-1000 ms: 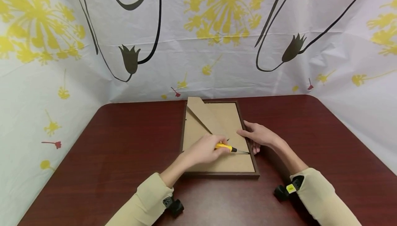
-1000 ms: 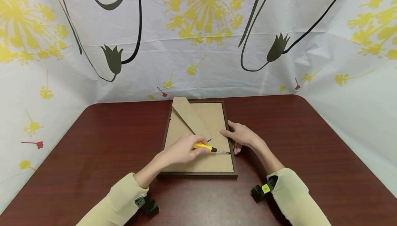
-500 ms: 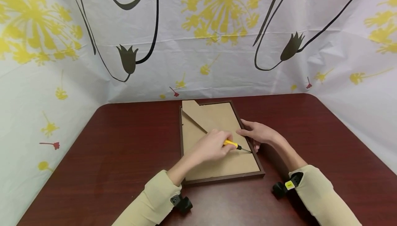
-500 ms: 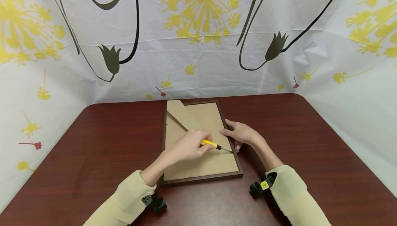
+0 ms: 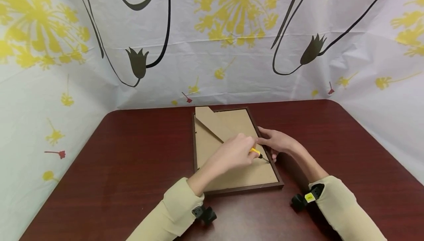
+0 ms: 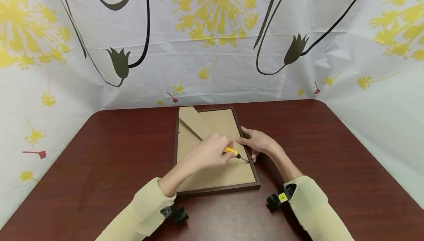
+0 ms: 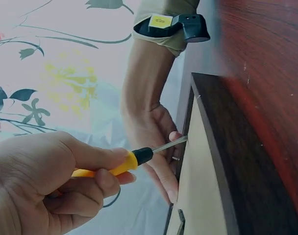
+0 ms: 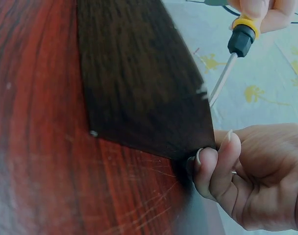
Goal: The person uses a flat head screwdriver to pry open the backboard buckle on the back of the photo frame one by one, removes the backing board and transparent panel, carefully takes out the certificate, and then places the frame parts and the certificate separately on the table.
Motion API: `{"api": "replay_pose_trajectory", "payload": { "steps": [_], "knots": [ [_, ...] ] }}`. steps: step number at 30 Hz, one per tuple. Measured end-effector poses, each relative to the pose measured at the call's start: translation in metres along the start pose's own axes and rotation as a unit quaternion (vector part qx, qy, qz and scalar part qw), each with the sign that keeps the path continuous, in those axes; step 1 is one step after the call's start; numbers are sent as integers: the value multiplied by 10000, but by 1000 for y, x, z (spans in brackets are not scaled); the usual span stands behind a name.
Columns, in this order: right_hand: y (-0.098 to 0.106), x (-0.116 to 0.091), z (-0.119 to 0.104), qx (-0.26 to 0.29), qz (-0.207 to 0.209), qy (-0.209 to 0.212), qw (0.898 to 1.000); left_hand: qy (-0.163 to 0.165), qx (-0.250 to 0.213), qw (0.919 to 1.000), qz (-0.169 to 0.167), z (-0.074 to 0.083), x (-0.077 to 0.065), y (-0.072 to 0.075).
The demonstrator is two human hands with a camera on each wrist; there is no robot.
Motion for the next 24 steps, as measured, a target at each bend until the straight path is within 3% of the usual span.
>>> {"api": "replay_pose_trajectory", "payload": {
  "steps": [3,7,10,13,16,19,24],
  "knots": [
    [-2,0,1,127,-1,-126,9998,261,-562,9981,19,-9,-4,0],
    [-4,-1,0,207,73,-314,9993,679,-1333,9884,280,-28,-14,-2],
    [-6,-1,-1,282,135,-395,9987,909,-1965,9747,552,-41,-22,-4],
    [-8,-1,-3,406,185,-419,9981,1112,-2667,9544,751,-51,-31,-9],
    [-9,-2,-4,409,223,-379,9982,1191,-3068,9401,885,-58,-36,-15],
    [-9,-3,-5,365,251,-387,9983,1193,-3151,9369,930,-60,-38,-18],
    [-8,-3,-5,281,249,-419,9984,1193,-3076,9403,836,-55,-35,-19]
  ]
}}
Point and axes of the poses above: each hand's wrist, its own x-axis towards the middle knuckle, its own y-axis out of the back of the hand, z = x × y, the point moved 6 cm from there along x, towards the middle knuckle, and after that the axes turned 2 degrees about z, right-handed, at the moved point
